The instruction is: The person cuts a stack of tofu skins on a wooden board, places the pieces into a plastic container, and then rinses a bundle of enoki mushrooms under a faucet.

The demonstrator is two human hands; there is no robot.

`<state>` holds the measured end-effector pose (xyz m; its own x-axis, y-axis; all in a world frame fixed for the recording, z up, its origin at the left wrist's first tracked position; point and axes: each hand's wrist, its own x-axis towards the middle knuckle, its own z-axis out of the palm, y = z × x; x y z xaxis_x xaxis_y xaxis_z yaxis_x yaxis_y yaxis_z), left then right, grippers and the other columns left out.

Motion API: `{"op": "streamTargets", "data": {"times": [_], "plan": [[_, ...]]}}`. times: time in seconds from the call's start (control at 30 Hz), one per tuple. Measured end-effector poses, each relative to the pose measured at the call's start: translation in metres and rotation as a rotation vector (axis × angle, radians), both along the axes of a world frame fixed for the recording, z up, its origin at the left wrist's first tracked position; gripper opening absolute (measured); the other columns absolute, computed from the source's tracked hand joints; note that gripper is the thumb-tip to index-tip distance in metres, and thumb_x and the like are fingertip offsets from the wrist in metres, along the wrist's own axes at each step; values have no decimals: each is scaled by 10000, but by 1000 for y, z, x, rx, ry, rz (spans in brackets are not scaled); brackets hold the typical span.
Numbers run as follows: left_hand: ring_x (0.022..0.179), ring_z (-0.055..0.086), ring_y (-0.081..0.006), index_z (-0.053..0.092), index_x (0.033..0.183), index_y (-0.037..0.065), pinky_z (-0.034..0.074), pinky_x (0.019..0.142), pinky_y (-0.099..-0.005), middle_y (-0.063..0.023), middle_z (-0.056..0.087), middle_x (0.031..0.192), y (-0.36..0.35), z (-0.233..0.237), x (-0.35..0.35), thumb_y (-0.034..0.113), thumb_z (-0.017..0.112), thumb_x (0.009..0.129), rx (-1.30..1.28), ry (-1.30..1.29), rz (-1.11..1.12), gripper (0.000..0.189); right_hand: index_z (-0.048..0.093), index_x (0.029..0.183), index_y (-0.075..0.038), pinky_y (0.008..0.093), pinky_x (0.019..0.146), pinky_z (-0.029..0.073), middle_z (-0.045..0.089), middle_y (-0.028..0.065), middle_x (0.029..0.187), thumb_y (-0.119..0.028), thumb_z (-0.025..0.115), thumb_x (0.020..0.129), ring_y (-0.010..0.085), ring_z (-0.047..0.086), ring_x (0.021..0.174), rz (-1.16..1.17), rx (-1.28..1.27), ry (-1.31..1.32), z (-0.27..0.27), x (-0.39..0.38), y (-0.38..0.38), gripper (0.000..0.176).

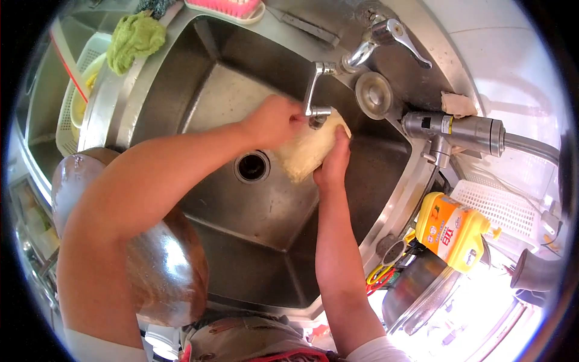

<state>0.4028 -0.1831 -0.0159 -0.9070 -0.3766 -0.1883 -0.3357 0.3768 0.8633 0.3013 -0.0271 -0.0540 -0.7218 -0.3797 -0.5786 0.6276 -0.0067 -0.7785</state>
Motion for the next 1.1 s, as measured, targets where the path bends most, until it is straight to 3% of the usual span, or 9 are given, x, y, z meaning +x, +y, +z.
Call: {"op": "streamTargets", "data": {"times": [0.3,0.6,0.67,0.8,0.83,0.87,0.9,0.97,1.1], "plan": [[705,592,-138,672,1012,-1,496,704,-339,-100,676,789,-7,-6,3,190,683,826,282,-73,12,267,536,1222,-7,364,878,480,604,108,1132,-405,518,931,222,608,977,-25,-59,-51,5,5,-7,494],[1022,614,-212,493,1338,54,465,925,-324,-131,629,1172,16,6,11,424,709,826,499,-173,181,669,492,1269,-29,398,879,487,609,94,1134,-491,546,923,235,605,1016,51,21,-95,12,21,-9,580],[1012,621,-179,537,1295,48,471,915,-329,-112,640,1160,1,14,10,466,622,877,870,-231,208,597,492,1272,-24,401,878,485,604,89,1152,-504,555,919,224,592,1038,117,17,-249,35,13,1,599],[1013,632,-162,579,1237,60,498,885,-337,-75,646,1156,-3,0,7,446,496,955,1247,-320,211,485,468,1321,-22,395,951,452,566,97,1266,-508,518,938,262,561,1130,147,-29,40,-35,0,12,621],[1015,634,-171,576,1238,62,500,887,-343,-78,644,1160,1,-12,8,445,491,958,1277,-343,213,481,512,1287,-72,406,889,515,608,103,1209,-546,496,931,250,614,1060,184,-293,-170,-45,-3,7,593],[1017,636,-179,572,1239,64,503,889,-349,-81,642,1163,4,-17,8,443,487,961,1304,-367,220,478,520,1276,-68,402,889,516,617,101,1193,-536,500,930,250,621,1041,176,-313,-248,-41,-3,1,583],[869,671,-199,587,1165,95,562,674,-399,-69,662,1040,9,-22,9,582,474,909,1282,-381,235,561,527,1264,-63,398,889,517,626,99,1178,-527,503,928,250,628,1023,170,-333,-328,-37,-1,-4,573],[884,665,-212,576,1179,90,555,688,-413,-78,655,1061,15,-18,9,575,453,924,1221,-367,408,561,546,1217,-48,385,865,531,643,98,1117,-378,583,912,250,641,974,135,-357,-414,-38,-2,-15,451],[904,649,-238,548,1210,61,528,767,-402,-104,638,1104,24,-38,9,565,407,952,1196,-303,553,583,523,1185,-9,352,829,518,613,113,1068,-102,686,835,216,616,951,-112,-136,119,-40,11,-23,397]]}}
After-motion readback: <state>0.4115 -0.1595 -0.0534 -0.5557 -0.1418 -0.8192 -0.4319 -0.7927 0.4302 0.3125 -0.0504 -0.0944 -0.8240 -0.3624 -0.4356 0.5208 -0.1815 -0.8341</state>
